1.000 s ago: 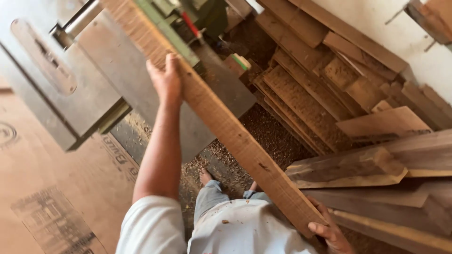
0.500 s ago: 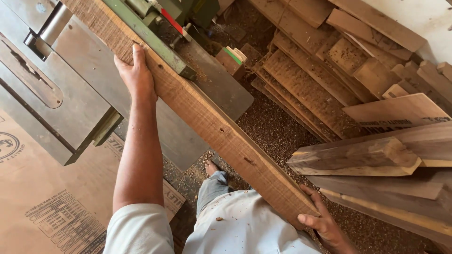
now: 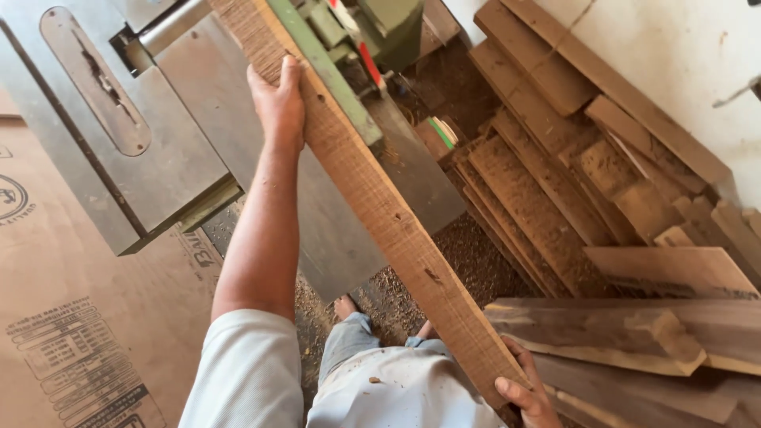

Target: Measure and process a wooden plank using a jointer machine.

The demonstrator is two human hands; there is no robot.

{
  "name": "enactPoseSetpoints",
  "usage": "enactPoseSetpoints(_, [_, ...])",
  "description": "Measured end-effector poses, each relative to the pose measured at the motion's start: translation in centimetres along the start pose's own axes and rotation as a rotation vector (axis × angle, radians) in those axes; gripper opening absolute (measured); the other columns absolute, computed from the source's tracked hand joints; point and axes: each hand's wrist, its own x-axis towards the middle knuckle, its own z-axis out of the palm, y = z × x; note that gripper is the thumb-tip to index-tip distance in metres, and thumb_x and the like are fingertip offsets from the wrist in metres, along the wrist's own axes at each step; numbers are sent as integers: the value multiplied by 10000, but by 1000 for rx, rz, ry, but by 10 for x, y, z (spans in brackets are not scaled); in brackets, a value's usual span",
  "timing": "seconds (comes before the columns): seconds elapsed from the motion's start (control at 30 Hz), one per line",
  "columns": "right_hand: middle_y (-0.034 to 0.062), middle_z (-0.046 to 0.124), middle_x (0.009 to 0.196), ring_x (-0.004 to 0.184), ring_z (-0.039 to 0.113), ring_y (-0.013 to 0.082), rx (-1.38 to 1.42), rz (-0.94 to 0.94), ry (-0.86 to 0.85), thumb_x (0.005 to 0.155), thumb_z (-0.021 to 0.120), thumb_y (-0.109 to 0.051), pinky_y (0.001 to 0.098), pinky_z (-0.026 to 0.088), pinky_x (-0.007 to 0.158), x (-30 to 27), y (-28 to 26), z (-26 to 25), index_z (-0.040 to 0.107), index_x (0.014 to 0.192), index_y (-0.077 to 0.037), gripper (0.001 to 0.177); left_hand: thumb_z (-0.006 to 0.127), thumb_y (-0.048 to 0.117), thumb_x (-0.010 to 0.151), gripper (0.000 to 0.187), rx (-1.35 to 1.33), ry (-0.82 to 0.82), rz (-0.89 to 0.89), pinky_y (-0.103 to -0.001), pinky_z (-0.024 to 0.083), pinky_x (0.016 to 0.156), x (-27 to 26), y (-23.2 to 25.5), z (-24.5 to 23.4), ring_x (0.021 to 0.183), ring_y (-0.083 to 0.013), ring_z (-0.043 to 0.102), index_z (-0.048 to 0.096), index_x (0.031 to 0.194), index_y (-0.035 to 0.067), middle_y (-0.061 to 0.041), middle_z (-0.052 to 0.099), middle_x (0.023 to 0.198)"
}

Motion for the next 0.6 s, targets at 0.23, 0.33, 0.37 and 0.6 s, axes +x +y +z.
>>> enactPoseSetpoints(0.23, [311,536,1291,1267,549,459,83,38,268,666,745,-338,624,444,1099,15,-7,37,387,1464,-133,898,664,341,977,666,19,-22,-10,-410,538,1039,30,7,1,1245,-258,646,359,1497,58,-158,628,1372])
enactPoseSetpoints(0.33, [296,552,1366,1380,444,436,-67,-397,328,803,714,-204,625,318,1151,8,-14,62,492,1345,-50,606,666,333,981,695,36,-24,-16,-404,543,1033,48,-3,-2,1249,-265,629,322,1509,40,-164,600,1376])
enactPoseSetpoints(0.37, [262,542,1481,1537,310,381,-227,-773,331,884,699,-137,597,186,1210,5,-19,72,554,1254,6,422,673,326,990,717,38,-14,2,-400,543,1035,54,-9,-1,1256,-271,609,295,1520,24,-170,581,1383])
enactPoseSetpoints(0.6, [169,566,1339,1265,544,325,-1266,-1160,407,844,713,-373,710,199,1198,0,-97,111,567,1336,-175,550,697,298,983,705,-70,-65,35,-409,580,1043,88,-21,-5,1236,-286,638,310,1491,-3,-182,589,1364])
